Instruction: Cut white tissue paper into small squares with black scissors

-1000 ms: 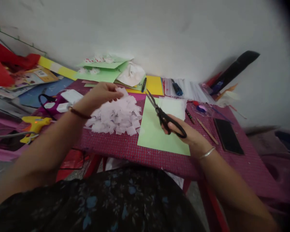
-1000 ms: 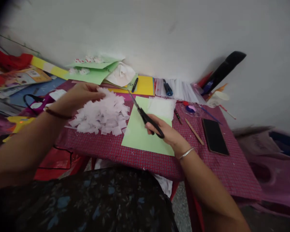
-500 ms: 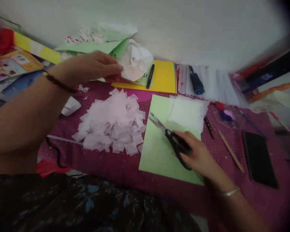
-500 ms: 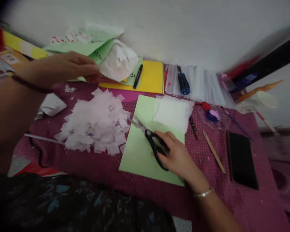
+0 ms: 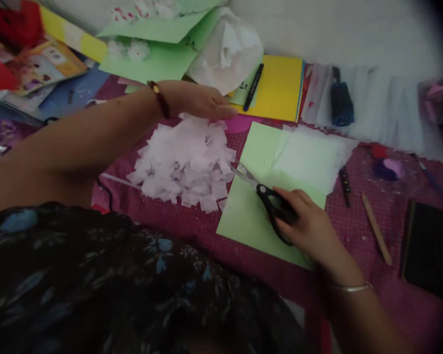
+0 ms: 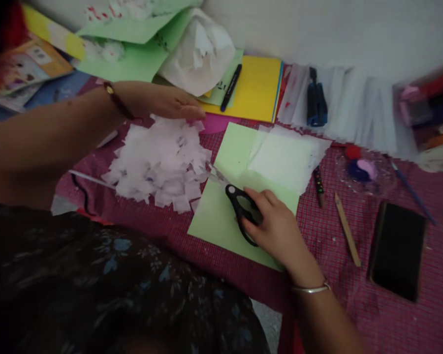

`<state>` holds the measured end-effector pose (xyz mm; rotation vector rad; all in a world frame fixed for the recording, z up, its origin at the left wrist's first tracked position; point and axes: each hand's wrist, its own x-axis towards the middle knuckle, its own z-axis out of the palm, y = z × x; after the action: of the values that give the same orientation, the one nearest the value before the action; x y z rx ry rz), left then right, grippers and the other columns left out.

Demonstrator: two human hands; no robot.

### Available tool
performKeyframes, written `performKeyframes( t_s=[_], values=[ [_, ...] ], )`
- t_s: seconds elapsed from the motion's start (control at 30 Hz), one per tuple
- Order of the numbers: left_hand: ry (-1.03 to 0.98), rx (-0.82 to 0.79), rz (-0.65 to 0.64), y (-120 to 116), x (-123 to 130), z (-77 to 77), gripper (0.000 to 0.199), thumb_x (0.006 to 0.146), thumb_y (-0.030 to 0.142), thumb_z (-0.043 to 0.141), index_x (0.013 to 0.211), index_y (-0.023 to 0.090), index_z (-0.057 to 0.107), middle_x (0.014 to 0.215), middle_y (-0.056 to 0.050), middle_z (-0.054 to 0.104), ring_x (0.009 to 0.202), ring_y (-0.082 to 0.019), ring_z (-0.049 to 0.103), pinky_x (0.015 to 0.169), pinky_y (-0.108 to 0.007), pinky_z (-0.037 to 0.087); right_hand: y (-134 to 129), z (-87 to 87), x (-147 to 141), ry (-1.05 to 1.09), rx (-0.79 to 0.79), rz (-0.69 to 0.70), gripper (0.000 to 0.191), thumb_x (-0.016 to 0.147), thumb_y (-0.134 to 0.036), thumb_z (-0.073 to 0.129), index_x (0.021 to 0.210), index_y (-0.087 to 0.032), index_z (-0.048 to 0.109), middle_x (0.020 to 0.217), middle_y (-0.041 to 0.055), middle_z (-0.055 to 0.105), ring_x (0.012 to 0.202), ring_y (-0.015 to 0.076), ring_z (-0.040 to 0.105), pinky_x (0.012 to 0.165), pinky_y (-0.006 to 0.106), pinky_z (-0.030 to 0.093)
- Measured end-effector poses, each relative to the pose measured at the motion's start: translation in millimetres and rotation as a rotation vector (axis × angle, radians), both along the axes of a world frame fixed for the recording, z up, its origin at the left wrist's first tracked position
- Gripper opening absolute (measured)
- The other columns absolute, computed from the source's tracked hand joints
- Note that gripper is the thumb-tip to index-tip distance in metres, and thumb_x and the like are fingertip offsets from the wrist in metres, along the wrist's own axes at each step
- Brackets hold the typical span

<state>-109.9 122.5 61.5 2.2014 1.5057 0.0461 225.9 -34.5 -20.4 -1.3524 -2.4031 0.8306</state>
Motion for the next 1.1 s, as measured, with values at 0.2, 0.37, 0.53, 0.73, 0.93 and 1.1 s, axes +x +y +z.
performKeyframes(
  t_s=[0.2, 0.37, 0.53, 0.73, 0.93, 1.1],
  values=[
    [0.022, 0.288, 0.231, -115.8, -1.7, 57.5, 0.035, 0.096, 0.034, 0.056, 0.12, 0.011, 0.068, 0.086, -0.003, 0.066, 0.067, -0.008, 0.054, 0.068, -0.025, 0.042, -0.3, 7.2, 8.3, 0.006, 0.13, -0.06, 0.052, 0.084, -0.037, 0.064, 0.132, -0.018, 0.061, 0.108, 0.0133, 0.067, 0.093, 0.0336, 0.068, 0.081, 0.05, 0.056],
    [0.058, 0.441, 0.109, -192.5, 15.3, 45.4, 0.027, 0.091, 0.026, 0.063, 0.108, 0.006, 0.072, 0.098, -0.011, 0.072, 0.084, -0.015, 0.06, 0.08, -0.028, 0.047, -10.1, 16.6, 21.0, -0.053, 0.196, -0.014, 0.051, 0.082, -0.032, 0.062, 0.131, -0.018, 0.062, 0.11, 0.0136, 0.069, 0.093, 0.0335, 0.068, 0.082, 0.05, 0.055],
    [0.122, 0.325, -0.326, -219.9, 55.7, -6.8, 0.027, 0.094, 0.021, 0.054, 0.117, 0.019, 0.067, 0.12, -0.01, 0.068, 0.11, -0.022, 0.061, 0.096, -0.035, 0.046, -30.0, 21.4, 32.2, -0.103, 0.218, -0.016, 0.049, 0.085, -0.032, 0.062, 0.132, -0.018, 0.062, 0.114, 0.0144, 0.069, 0.099, 0.0335, 0.068, 0.086, 0.048, 0.054],
    [0.108, 0.343, -0.468, -207.0, 75.6, -52.0, 0.038, 0.088, 0.006, 0.048, 0.123, 0.014, 0.062, 0.129, -0.015, 0.062, 0.117, -0.026, 0.057, 0.101, -0.039, 0.043, -48.4, 17.5, 38.8, -0.126, 0.164, -0.036, 0.048, 0.086, -0.028, 0.061, 0.133, -0.019, 0.059, 0.118, 0.0138, 0.068, 0.105, 0.0319, 0.068, 0.09, 0.044, 0.053],
    [0.088, 0.271, -0.388, -192.3, 61.9, -61.5, 0.02, 0.088, 0.003, 0.047, 0.083, 0.015, 0.062, 0.091, -0.009, 0.064, 0.083, -0.02, 0.058, 0.075, -0.032, 0.047, -55.6, 8.6, 36.4, -0.217, 0.075, -0.014, 0.05, 0.085, -0.022, 0.056, 0.135, -0.015, 0.058, 0.119, 0.0149, 0.066, 0.104, 0.0312, 0.069, 0.09, 0.042, 0.054],
    [0.238, 0.381, -0.473, -186.7, 26.1, -54.3, 0.017, 0.092, 0.006, 0.049, 0.094, 0.015, 0.063, 0.099, -0.01, 0.067, 0.087, -0.022, 0.058, 0.078, -0.034, 0.045, -57.2, 2.3, 37.0, -0.222, 0.044, -0.018, 0.053, 0.086, -0.021, 0.053, 0.138, -0.016, 0.055, 0.118, 0.0138, 0.065, 0.099, 0.0307, 0.07, 0.088, 0.045, 0.055]
  ],
)
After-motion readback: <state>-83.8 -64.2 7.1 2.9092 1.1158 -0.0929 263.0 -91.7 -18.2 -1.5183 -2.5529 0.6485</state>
